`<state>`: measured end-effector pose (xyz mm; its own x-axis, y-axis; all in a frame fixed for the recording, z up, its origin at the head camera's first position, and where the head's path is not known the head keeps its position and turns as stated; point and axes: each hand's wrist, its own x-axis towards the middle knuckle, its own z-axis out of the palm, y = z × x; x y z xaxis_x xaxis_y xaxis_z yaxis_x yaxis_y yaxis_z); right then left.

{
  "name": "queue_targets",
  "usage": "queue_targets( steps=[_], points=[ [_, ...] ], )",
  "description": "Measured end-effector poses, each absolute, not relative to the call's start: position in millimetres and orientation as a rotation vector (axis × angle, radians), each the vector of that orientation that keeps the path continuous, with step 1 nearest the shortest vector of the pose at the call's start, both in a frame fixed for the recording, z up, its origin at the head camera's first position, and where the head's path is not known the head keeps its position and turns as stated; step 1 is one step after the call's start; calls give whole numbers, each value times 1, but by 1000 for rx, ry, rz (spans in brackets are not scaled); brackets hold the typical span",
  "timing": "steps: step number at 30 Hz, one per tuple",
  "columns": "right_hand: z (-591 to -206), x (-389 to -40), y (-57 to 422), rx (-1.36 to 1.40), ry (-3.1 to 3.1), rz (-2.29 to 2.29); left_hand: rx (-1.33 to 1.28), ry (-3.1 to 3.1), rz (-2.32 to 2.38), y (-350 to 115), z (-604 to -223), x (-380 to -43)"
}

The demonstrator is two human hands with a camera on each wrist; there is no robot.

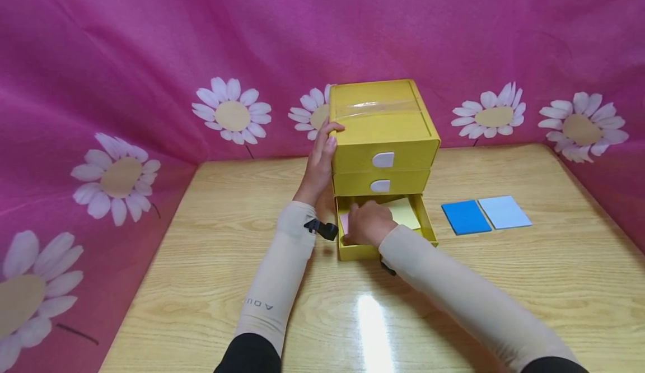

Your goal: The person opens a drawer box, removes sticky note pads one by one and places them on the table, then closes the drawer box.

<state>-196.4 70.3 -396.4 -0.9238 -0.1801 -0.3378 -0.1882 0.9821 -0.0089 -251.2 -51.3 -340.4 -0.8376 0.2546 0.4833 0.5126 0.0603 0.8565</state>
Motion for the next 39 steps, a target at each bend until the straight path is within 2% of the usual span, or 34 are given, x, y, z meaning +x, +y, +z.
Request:
queue_targets(
  steps=[39],
  points=[
    [-393,-197,68,-229,2766,5,-793,-2095,-1881,-50,-340,-251]
  ],
)
